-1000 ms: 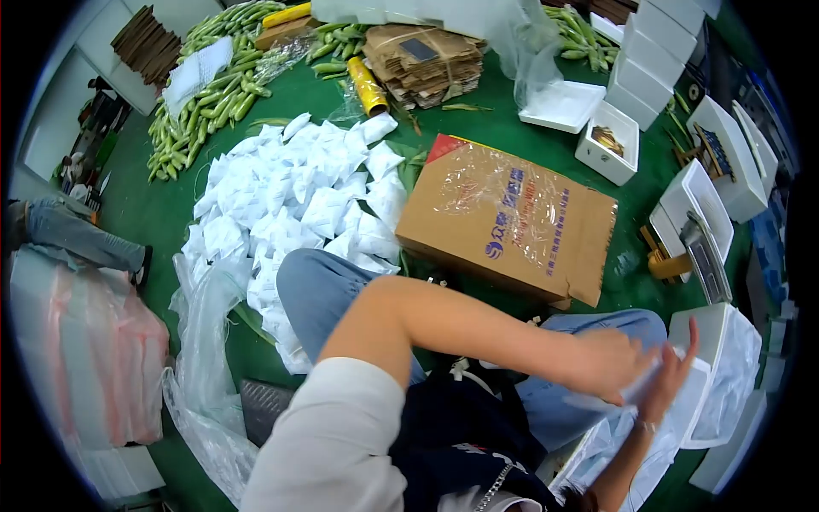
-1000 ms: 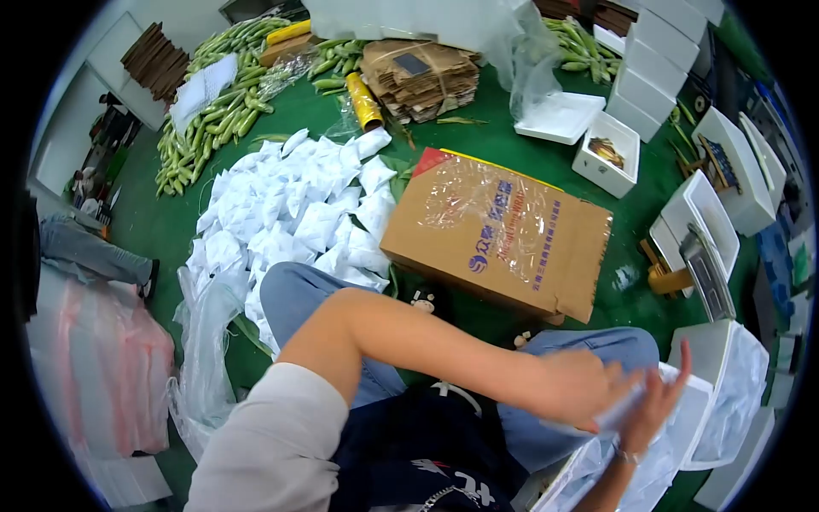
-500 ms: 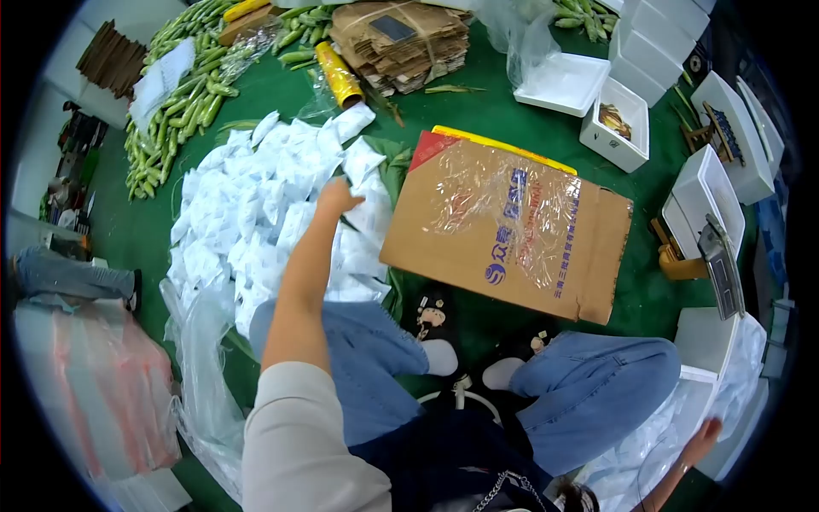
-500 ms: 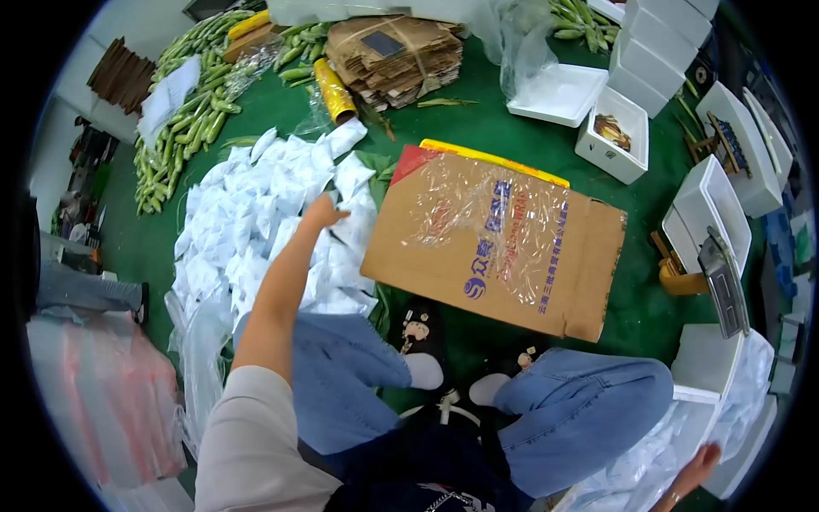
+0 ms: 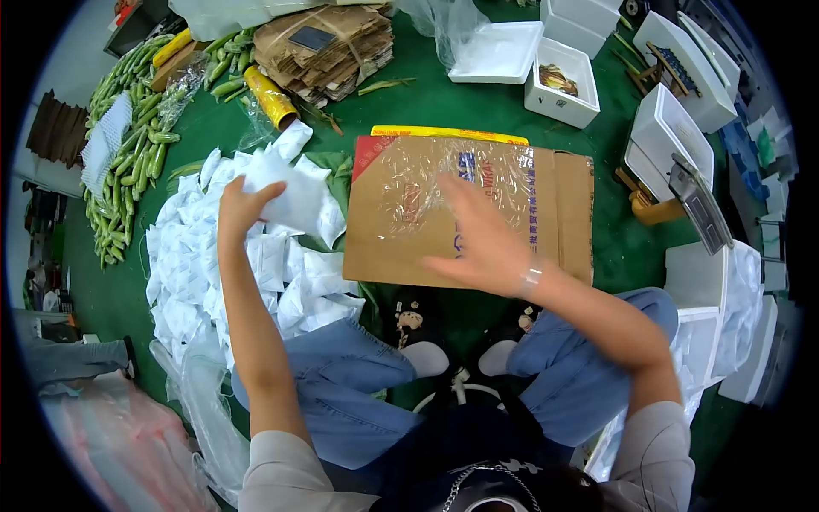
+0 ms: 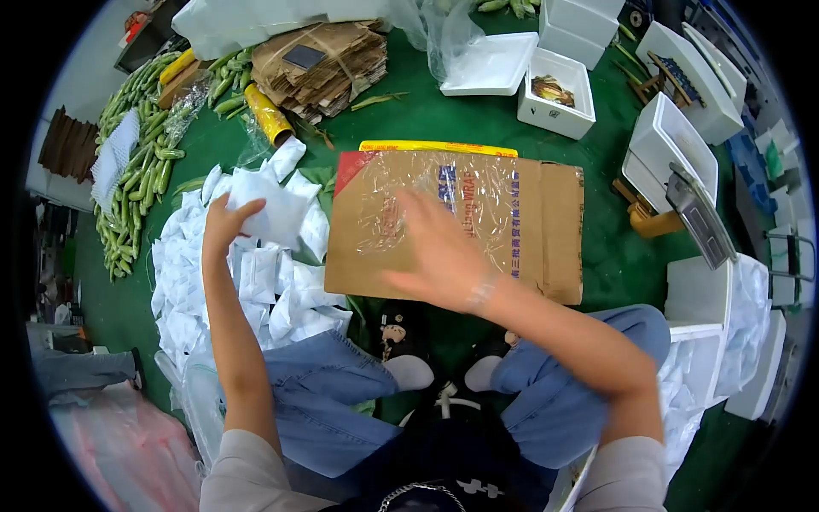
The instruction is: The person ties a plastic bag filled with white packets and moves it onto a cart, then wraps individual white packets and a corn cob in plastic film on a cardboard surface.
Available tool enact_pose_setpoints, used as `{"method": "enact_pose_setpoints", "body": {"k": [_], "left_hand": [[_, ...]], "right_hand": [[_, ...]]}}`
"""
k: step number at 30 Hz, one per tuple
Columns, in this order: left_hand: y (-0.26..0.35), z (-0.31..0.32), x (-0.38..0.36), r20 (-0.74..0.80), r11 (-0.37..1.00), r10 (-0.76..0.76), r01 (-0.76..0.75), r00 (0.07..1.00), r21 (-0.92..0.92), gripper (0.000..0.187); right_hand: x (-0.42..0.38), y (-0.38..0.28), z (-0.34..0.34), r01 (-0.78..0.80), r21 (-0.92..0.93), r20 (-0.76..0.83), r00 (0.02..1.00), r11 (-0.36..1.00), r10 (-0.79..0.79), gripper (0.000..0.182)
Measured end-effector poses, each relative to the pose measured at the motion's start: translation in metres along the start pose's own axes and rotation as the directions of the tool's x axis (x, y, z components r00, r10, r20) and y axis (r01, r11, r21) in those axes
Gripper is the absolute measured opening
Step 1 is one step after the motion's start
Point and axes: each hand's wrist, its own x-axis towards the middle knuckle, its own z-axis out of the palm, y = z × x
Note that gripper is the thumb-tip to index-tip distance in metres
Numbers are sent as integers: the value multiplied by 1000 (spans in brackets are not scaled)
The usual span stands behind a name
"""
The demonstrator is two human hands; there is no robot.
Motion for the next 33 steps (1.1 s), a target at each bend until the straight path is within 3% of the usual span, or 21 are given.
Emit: {"method": "enact_pose_setpoints", "body": {"k": [3,5,6,8,9,10,11,13,17,18,19,20,22,23,24,25,26,28,30,32,33], "left_hand": [[68,34,-38,260,954,151,-72,954,-291,44],[88,75,-58,424,903,145,56,894,-426,46],[89,93,-62,416,924,234,-69,879,-376,49],[71,122,-54,447,809,220,94,867,-580,57],[39,143,-44,449,808,217,98,867,-581,57],[-5,165,-33,337,970,242,-231,910,-72,57],[-30,175,-31,249,766,324,-407,913,498,56],[7,168,-80,331,703,58,-274,942,656,54],[-18,188,-76,418,694,111,-372,901,616,39],[-21,178,-65,492,976,-30,-80,870,201,35],[-13,170,-54,607,925,-99,298,789,-236,33],[-4,167,-46,605,926,-102,297,790,-232,33],[35,154,-40,463,599,234,249,855,-761,26],[43,164,-32,469,602,230,254,853,-757,26],[55,177,-23,424,850,291,-28,858,-526,22],[60,187,-17,401,931,364,-310,841,-195,23],[55,195,-15,398,929,369,-316,840,-195,23],[52,209,-12,398,500,811,-861,428,-93,44],[63,201,-13,445,495,799,-863,405,-103,64],[76,195,-1,661,420,678,-908,322,11,72],[78,196,3,632,397,713,-918,305,-5,75]], "right_hand": [[34,-26,26,22,-119,-96,995,993,-33,101],[42,-19,40,-150,-203,-126,984,968,126,107],[44,-5,41,-149,-206,-131,984,967,123,107],[35,38,34,-309,131,39,951,942,307,110],[29,49,34,-312,129,44,950,941,309,110],[26,59,34,-386,-51,-79,921,921,381,108],[26,68,35,-462,-216,-210,882,860,421,106],[30,91,39,-418,-294,-217,905,860,366,104],[35,123,64,-334,-415,-137,942,846,305,104],[32,126,71,-289,-425,-114,957,858,267,105],[30,127,72,-287,-421,-112,958,860,264,105],[27,127,73,-226,-404,-53,973,886,224,105],[19,121,76,-116,-349,67,987,930,148,105],[20,118,74,-75,-331,157,979,941,133,105],[25,119,73,-75,-333,153,979,940,133,105],[31,121,71,-89,-267,172,975,960,139,102],[37,125,68,-104,-200,191,971,974,143,100],[57,139,46,-124,-89,219,966,988,141,94],[65,146,25,-380,238,526,824,894,210,89],[57,150,35,-408,299,534,821,863,203,86],[45,140,46,-389,436,177,921,811,346,84]]}}
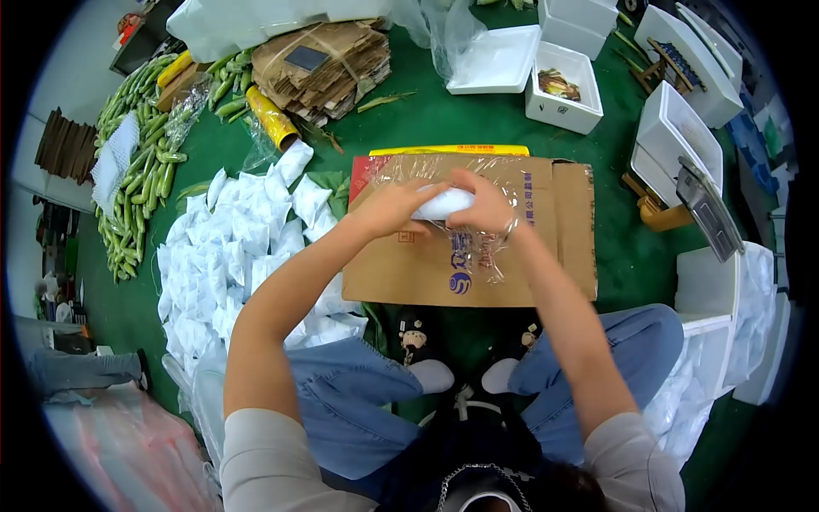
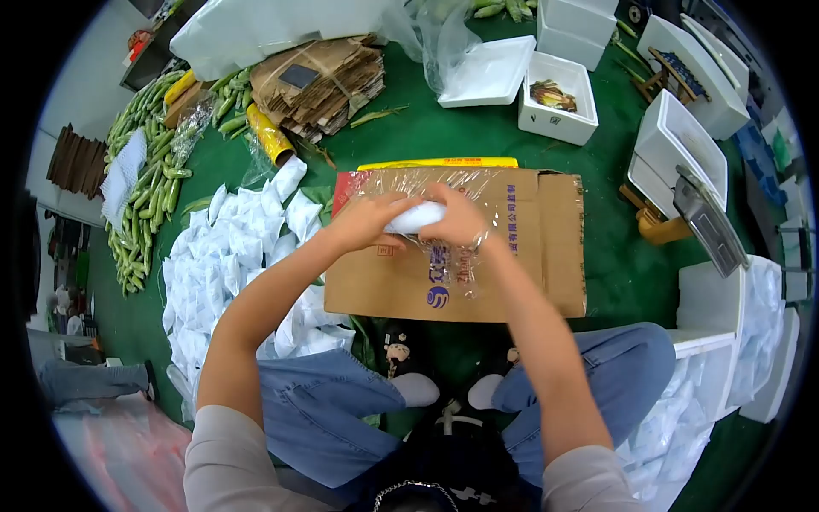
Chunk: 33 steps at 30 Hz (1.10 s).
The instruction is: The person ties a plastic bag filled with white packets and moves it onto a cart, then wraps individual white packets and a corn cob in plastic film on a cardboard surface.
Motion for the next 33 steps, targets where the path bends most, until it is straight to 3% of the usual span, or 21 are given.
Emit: {"method": "enact_pose_setpoints", "body": {"k": [1,2,3,4,6,7,9,11,13,15,19,21,23,25,26,28,29,30,31,32,33], "left_hand": [[-2,-1,3,-9,1000,11,-11,1000,6,75],[-5,-1,5,-20,1000,5,-5,1000,8,73],[-8,-1,8,-32,1000,-4,4,999,6,71],[-11,0,10,-39,1000,3,-3,999,5,71],[-14,1,9,-51,997,69,-68,996,30,69],[-9,-3,6,-46,997,77,-76,996,29,69],[-1,-15,3,11,998,13,-14,1000,66,67],[11,-21,0,-30,998,29,-27,999,57,67],[30,-35,1,-71,997,46,-42,996,58,66],[54,-49,-3,86,994,-93,87,992,69,66],[68,-48,-7,158,999,-36,29,987,46,54],[59,-39,-12,548,885,-6,260,836,-387,54],[47,-12,-21,581,830,-7,329,814,-450,47],[36,24,-27,571,636,-10,446,821,-630,45],[36,34,-28,574,631,-6,449,819,-633,45],[55,39,-21,687,307,-118,684,717,-662,56],[60,35,-14,688,305,-120,685,716,-661,56],[69,26,-6,698,666,-202,619,687,-416,60],[72,21,-1,677,891,-284,447,679,-75,63],[69,22,-7,408,961,-140,222,902,-162,68],[74,20,-8,412,960,-139,225,901,-167,68]], "right_hand": [[-14,2,15,84,120,-389,921,989,-31,83],[-28,5,35,61,123,-595,803,991,25,85],[-49,0,53,101,92,-684,729,991,-11,87],[-70,-7,63,-247,-268,-610,791,931,35,82],[-95,-3,72,-203,-602,-565,792,773,-231,58],[-103,3,65,-211,-598,-572,788,773,-227,58],[-112,18,30,-168,-60,-706,704,984,77,32],[-98,-2,-8,32,-16,-802,597,999,-32,23],[-73,-27,-50,-74,80,-723,683,994,109,19],[-49,-59,-77,-165,0,-567,813,986,136,17],[-46,-92,-38,-51,-479,-306,945,876,-113,6],[-76,-84,-14,-91,-512,-76,995,854,61,22],[-119,-70,5,91,-378,122,991,921,-48,61],[-154,-60,19,364,-661,189,927,656,-324,92],[-162,-58,20,393,-739,272,917,547,-290,99],[-167,-46,26,374,-744,288,927,554,-239,97],[-164,-38,29,357,-752,300,934,554,-195,95],[-159,-28,30,377,-748,248,922,547,-296,89],[-148,-31,26,375,-747,247,923,550,-294,89],[-130,-34,17,243,-642,314,949,728,-40,82],[-115,-36,9,55,-533,408,891,845,200,76]]}}
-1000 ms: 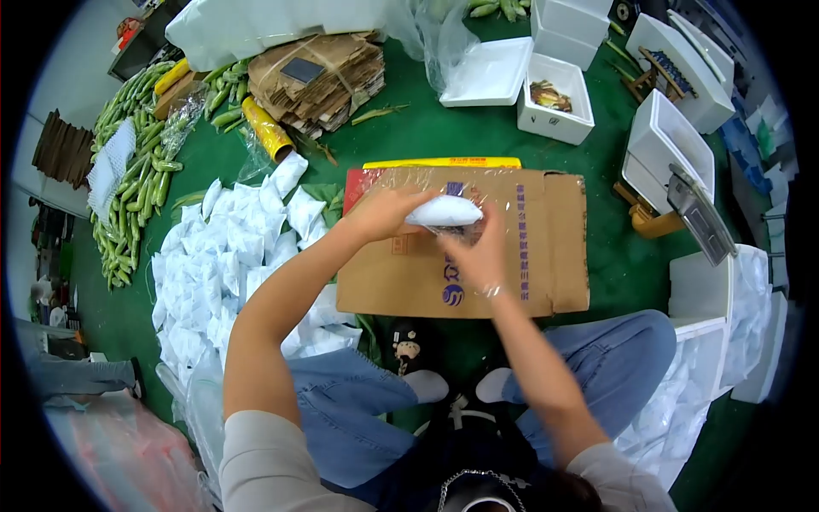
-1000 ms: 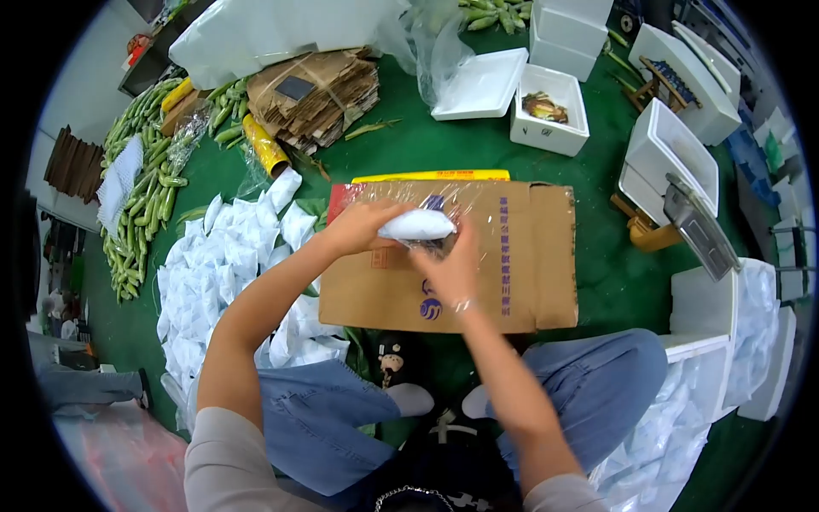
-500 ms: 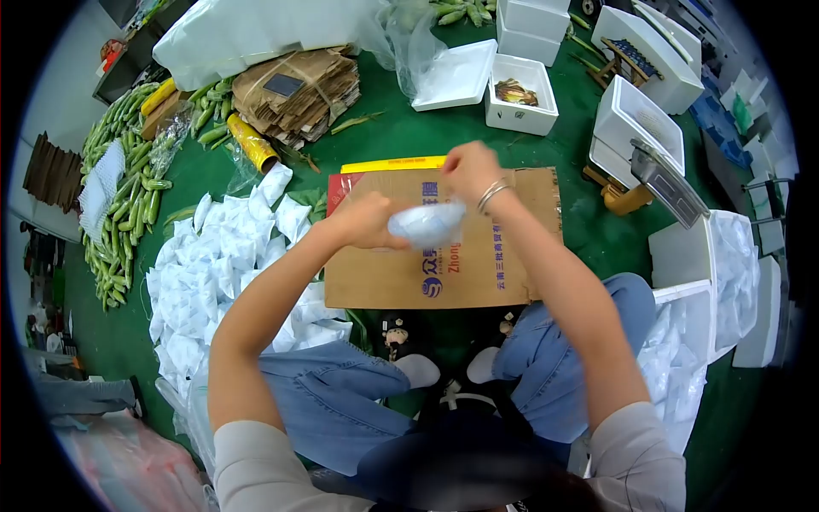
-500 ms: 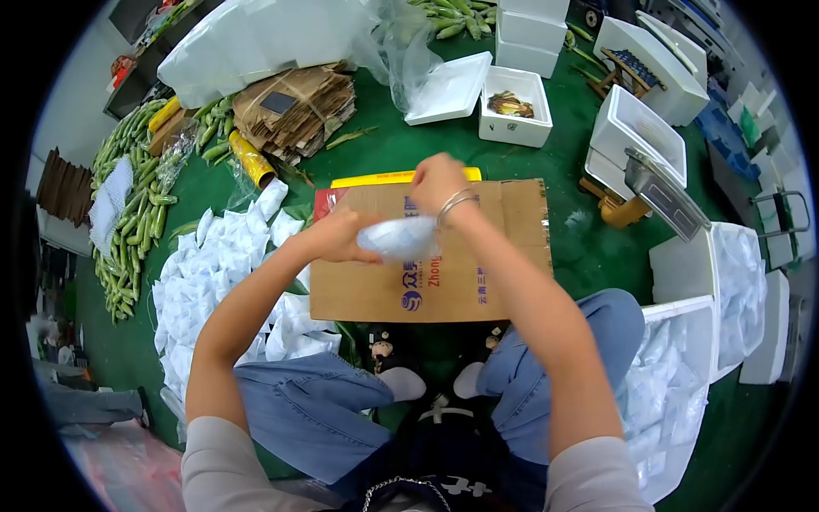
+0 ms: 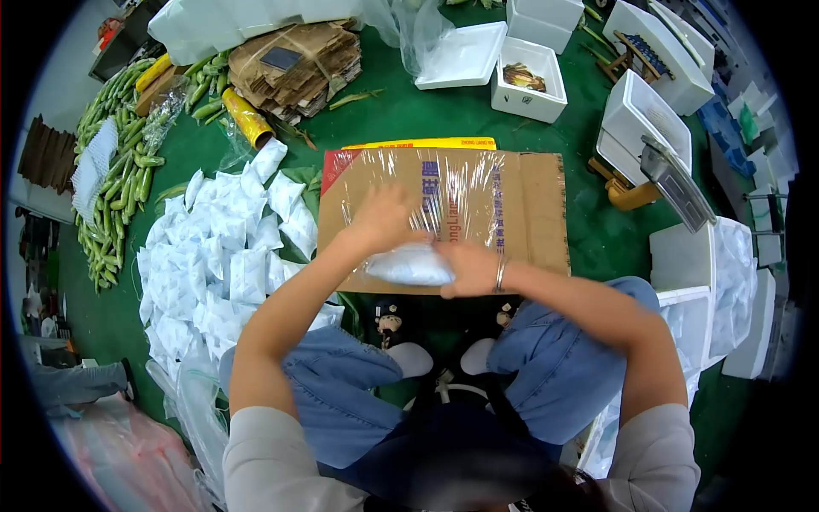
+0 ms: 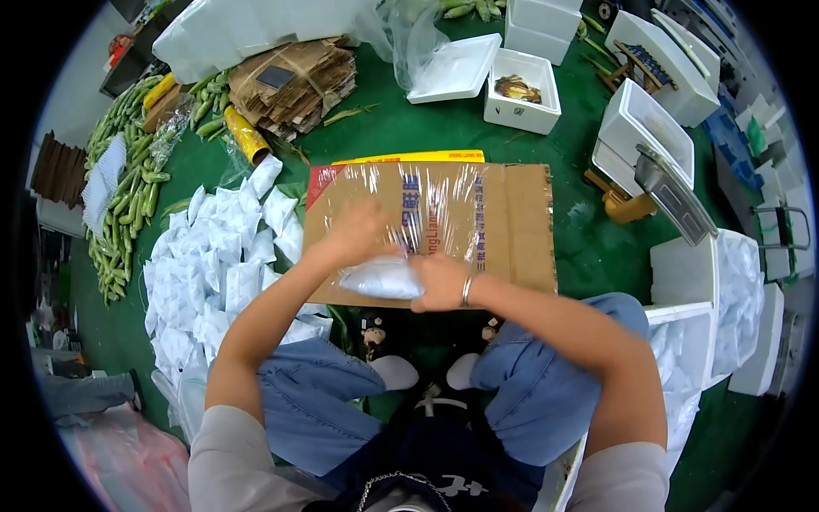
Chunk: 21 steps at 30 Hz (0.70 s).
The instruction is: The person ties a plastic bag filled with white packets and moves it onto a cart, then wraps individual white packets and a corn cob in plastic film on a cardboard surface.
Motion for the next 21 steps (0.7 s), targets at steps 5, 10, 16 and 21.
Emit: {"method": "enact_pose_setpoints", "body": {"k": [5,10,16,21], "left_hand": [[30,13,-16,-517,954,107,59,849,293,69],[0,14,22,-649,971,70,97,757,218,60],[-51,12,49,-46,917,-209,179,977,-357,45],[-38,56,13,424,278,-94,433,901,-858,60]], "right_hand": [[52,49,-46,-66,436,318,944,897,-85,66],[95,64,-52,4,944,65,978,329,-199,53],[125,76,-39,-1,837,107,981,546,-162,50],[133,71,28,125,992,-116,956,18,-268,43]]}}
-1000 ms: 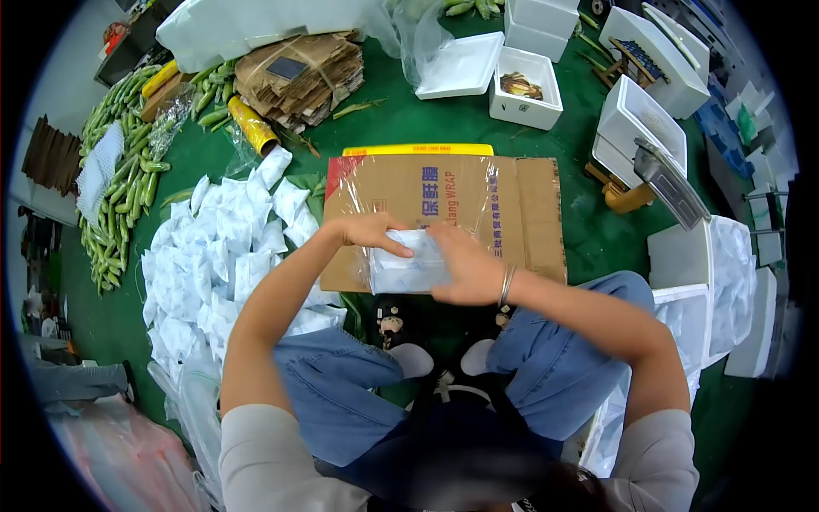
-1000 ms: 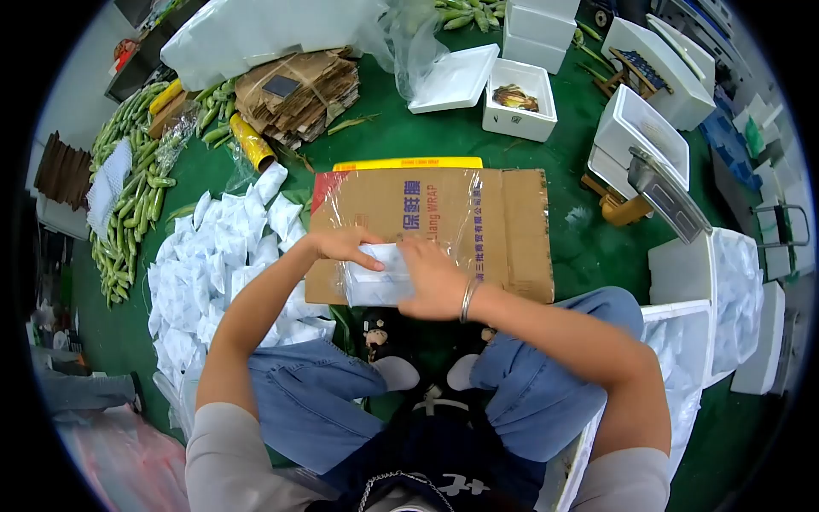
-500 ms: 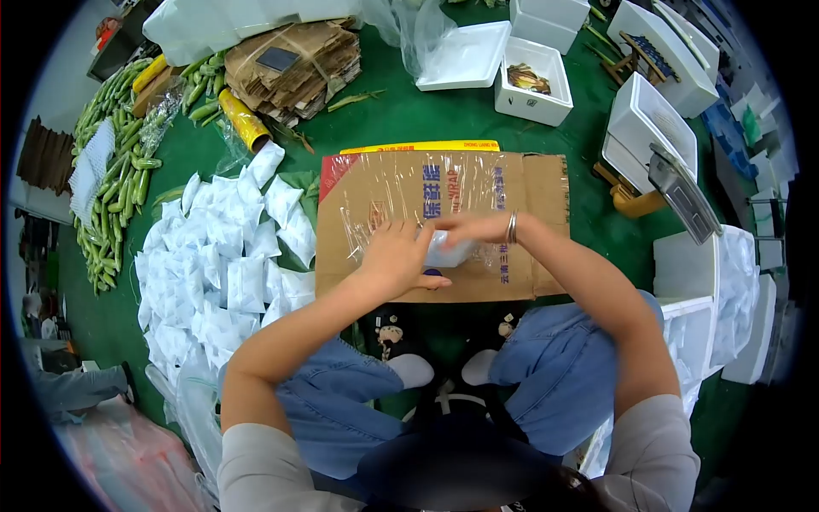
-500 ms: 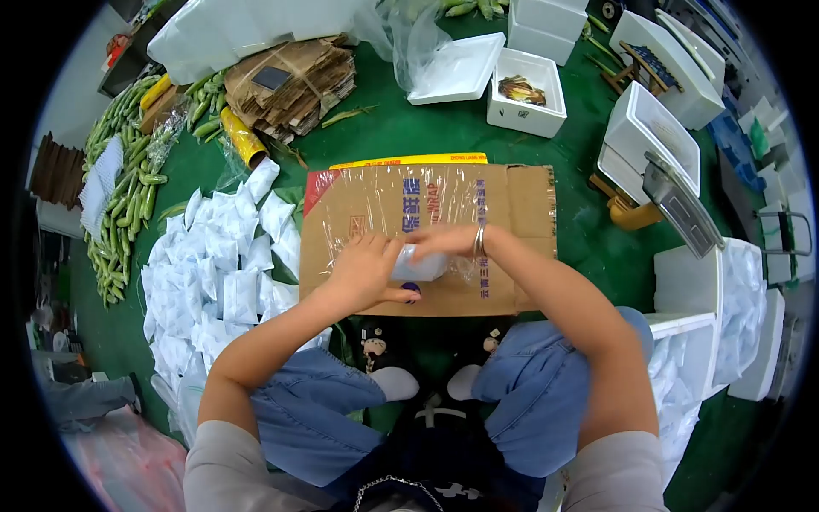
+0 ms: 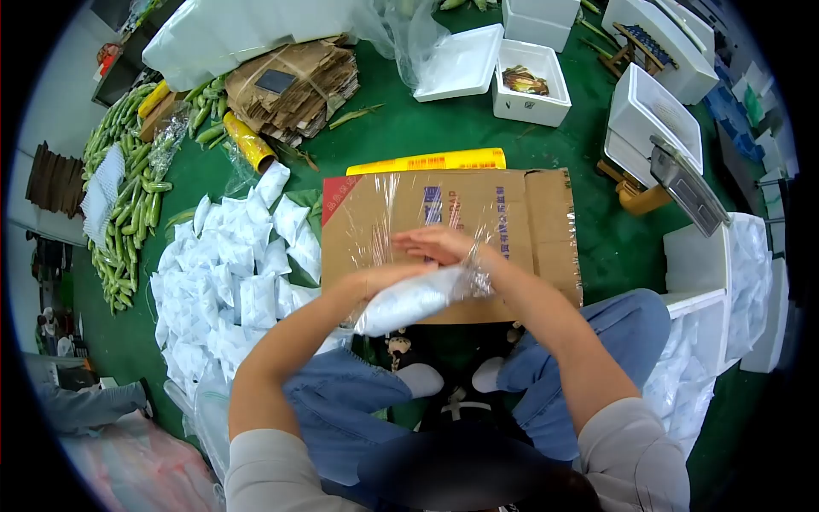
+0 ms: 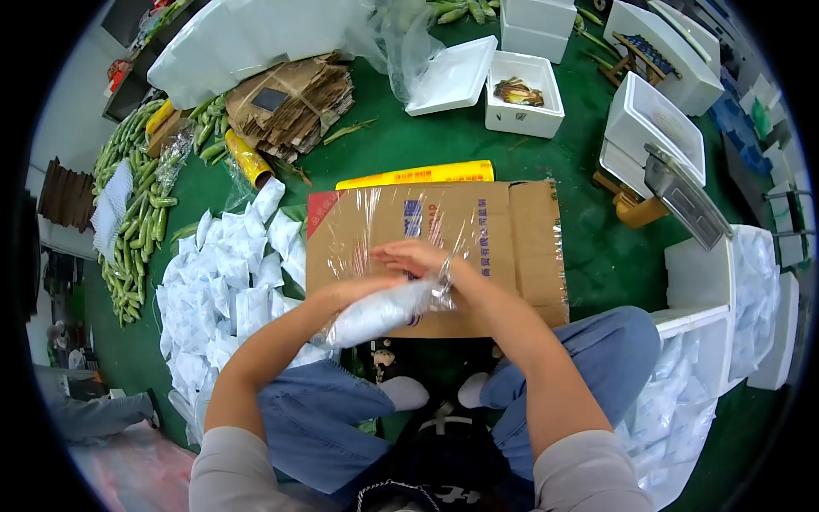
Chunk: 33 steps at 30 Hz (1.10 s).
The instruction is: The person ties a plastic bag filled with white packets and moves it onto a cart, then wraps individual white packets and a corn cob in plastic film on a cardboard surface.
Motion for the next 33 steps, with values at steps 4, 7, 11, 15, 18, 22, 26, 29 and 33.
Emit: {"method": "enact_pose_setpoints", "body": {"k": [4,7,11,15,18,22,26,29,33], "left_hand": [[16,69,-45,-264,842,-113,233,958,487,72],[-3,66,-33,-236,858,-22,140,971,494,73],[-1,52,-37,-155,840,96,3,983,543,72],[7,66,-64,-246,676,90,122,965,727,71],[-30,56,-34,-81,683,370,-212,926,699,66],[-19,53,-41,-141,765,247,-103,959,635,56],[-32,100,-52,-331,980,183,-200,926,-16,61],[-101,72,-4,784,728,262,418,562,-543,57],[-157,150,-25,880,309,215,825,424,-473,67]], "right_hand": [[-16,17,30,7,-361,-43,999,933,-24,40],[-12,31,37,214,-769,113,973,602,-202,41],[-9,27,40,371,-920,319,896,128,-308,42],[-31,-17,63,157,-813,90,985,560,-145,29],[-36,11,64,-461,-344,-5,872,818,490,33],[-47,1,59,-160,-903,20,912,400,411,41],[-53,24,48,162,-866,326,900,472,289,46],[-26,96,12,-127,-479,302,905,868,299,46],[-65,29,76,-136,-799,49,956,586,288,42]]}}
